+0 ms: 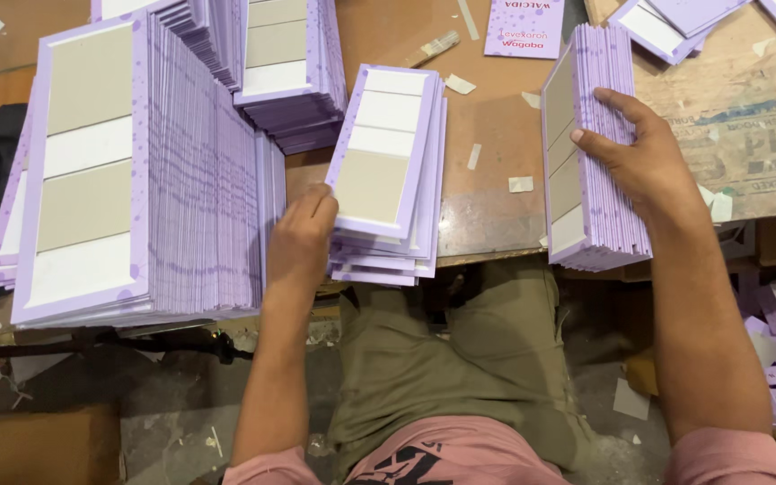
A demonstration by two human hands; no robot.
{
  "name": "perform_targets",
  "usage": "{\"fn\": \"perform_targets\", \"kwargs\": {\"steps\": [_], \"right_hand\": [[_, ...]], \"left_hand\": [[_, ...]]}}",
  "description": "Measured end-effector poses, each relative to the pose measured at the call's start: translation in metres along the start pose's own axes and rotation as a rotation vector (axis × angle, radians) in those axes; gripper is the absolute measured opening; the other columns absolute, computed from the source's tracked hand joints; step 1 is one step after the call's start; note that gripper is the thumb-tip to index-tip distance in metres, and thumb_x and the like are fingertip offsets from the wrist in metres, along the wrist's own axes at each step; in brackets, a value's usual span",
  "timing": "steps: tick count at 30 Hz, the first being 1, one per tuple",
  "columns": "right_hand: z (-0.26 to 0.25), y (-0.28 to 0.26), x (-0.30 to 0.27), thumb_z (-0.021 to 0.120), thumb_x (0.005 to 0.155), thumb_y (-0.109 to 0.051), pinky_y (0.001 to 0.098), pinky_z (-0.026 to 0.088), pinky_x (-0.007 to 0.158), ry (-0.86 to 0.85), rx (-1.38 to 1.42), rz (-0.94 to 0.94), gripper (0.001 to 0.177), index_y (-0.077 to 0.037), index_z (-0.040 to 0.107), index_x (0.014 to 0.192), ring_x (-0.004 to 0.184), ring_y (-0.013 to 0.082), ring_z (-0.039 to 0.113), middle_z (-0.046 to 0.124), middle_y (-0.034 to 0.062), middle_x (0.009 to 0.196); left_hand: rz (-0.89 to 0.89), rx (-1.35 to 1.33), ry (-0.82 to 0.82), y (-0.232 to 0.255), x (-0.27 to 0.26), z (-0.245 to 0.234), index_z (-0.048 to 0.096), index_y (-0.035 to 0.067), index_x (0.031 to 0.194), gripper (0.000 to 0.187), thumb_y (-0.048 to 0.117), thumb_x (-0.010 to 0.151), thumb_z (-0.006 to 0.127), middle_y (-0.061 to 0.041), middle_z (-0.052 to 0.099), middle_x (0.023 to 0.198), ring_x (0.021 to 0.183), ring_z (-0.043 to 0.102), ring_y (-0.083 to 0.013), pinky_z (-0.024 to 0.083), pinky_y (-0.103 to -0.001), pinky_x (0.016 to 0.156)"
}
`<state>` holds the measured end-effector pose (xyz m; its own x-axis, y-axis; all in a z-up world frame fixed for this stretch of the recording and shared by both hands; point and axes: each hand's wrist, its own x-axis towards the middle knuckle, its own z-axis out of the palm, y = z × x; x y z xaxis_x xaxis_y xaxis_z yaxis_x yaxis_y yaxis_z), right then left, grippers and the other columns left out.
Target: The person repeatedly picks up small stacks of purple-bordered paper sheets from a table and places them onto a growing pile. The person handles the sheets by hand, aligning them before stacking. The task continues throughout the clip with no visible final destination shown.
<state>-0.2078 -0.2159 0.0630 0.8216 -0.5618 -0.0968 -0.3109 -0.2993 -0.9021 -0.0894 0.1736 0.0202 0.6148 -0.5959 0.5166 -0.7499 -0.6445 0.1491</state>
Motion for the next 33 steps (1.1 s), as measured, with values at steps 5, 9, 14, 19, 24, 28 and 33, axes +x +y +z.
{"fn": "perform_targets", "kwargs": {"steps": [5, 9, 14, 19, 24, 28, 33], "right_hand": [[0.002, 0.002, 0.002, 0.074, 0.093, -0.016, 0.0288, 0.053, 0.104, -0.021, 0.087, -0.055, 0.057, -0.005, 0.054, 0.146, 0.131, 0.0248, 0.06, 0.055, 0.02, 0.149], [-0.002, 0.008, -0.001, 0.071, 0.099, -0.021, 0.0277, 0.051, 0.1, -0.003, -0.033, -0.082, 0.054, -0.006, 0.055, 0.149, 0.124, 0.0214, 0.06, 0.056, 0.0184, 0.145], [-0.008, 0.011, 0.004, 0.067, 0.101, -0.02, 0.0228, 0.053, 0.091, -0.024, 0.086, -0.037, 0.05, -0.009, 0.057, 0.149, 0.105, 0.0119, 0.063, 0.066, 0.013, 0.133], [-0.015, 0.013, 0.008, 0.067, 0.098, -0.014, 0.0215, 0.055, 0.079, -0.026, 0.148, 0.063, 0.051, -0.013, 0.059, 0.148, 0.094, 0.0106, 0.064, 0.067, 0.0116, 0.127], [-0.015, 0.015, 0.012, 0.067, 0.096, -0.011, 0.0222, 0.058, 0.079, -0.029, 0.197, 0.084, 0.05, -0.013, 0.059, 0.146, 0.094, 0.0117, 0.068, 0.068, 0.0097, 0.125], [-0.014, 0.02, 0.014, 0.067, 0.096, -0.009, 0.0229, 0.059, 0.083, -0.057, 0.253, 0.051, 0.05, -0.01, 0.058, 0.146, 0.099, 0.0138, 0.068, 0.068, 0.0131, 0.126], [-0.014, 0.023, 0.013, 0.068, 0.098, -0.009, 0.0225, 0.059, 0.088, -0.063, 0.244, -0.008, 0.05, -0.008, 0.058, 0.146, 0.106, 0.0141, 0.067, 0.065, 0.0139, 0.133]], "left_hand": [[0.004, 0.064, -0.301, 0.018, 0.004, -0.035, 0.068, 0.002, 0.104, 0.025, -0.005, 0.08, 0.063, -0.016, 0.068, 0.117, 0.115, 0.064, -0.0349, 0.05, -0.048, 0.103], [-0.063, -0.314, -0.2, 0.055, 0.027, -0.028, 0.068, 0.002, 0.117, 0.043, -0.017, 0.081, 0.053, -0.016, 0.07, 0.115, 0.11, 0.066, -0.035, 0.053, -0.044, 0.095], [-0.074, -1.094, -0.153, 0.123, 0.088, 0.049, 0.064, 0.001, 0.121, 0.027, 0.006, 0.095, 0.069, -0.011, 0.07, 0.089, 0.078, 0.071, -0.017, 0.06, -0.032, 0.073], [-0.318, -1.426, -0.276, 0.168, 0.167, 0.122, 0.056, -0.001, 0.121, 0.038, 0.01, 0.088, 0.071, -0.007, 0.066, 0.083, 0.067, 0.067, -0.012, 0.058, -0.027, 0.055], [-0.457, -1.382, -0.398, 0.182, 0.199, 0.174, 0.046, 0.0, 0.124, 0.059, 0.01, 0.077, 0.08, -0.008, 0.066, 0.083, 0.061, 0.066, -0.0125, 0.056, -0.028, 0.047], [-0.529, -1.465, -0.462, 0.183, 0.203, 0.191, 0.035, 0.001, 0.13, 0.071, 0.003, 0.073, 0.077, -0.011, 0.064, 0.08, 0.056, 0.062, -0.0137, 0.053, -0.029, 0.043], [-0.63, -1.423, -0.494, 0.182, 0.204, 0.184, 0.03, 0.003, 0.129, 0.071, 0.001, 0.074, 0.074, -0.011, 0.062, 0.076, 0.053, 0.058, -0.0134, 0.048, -0.028, 0.04]]}}
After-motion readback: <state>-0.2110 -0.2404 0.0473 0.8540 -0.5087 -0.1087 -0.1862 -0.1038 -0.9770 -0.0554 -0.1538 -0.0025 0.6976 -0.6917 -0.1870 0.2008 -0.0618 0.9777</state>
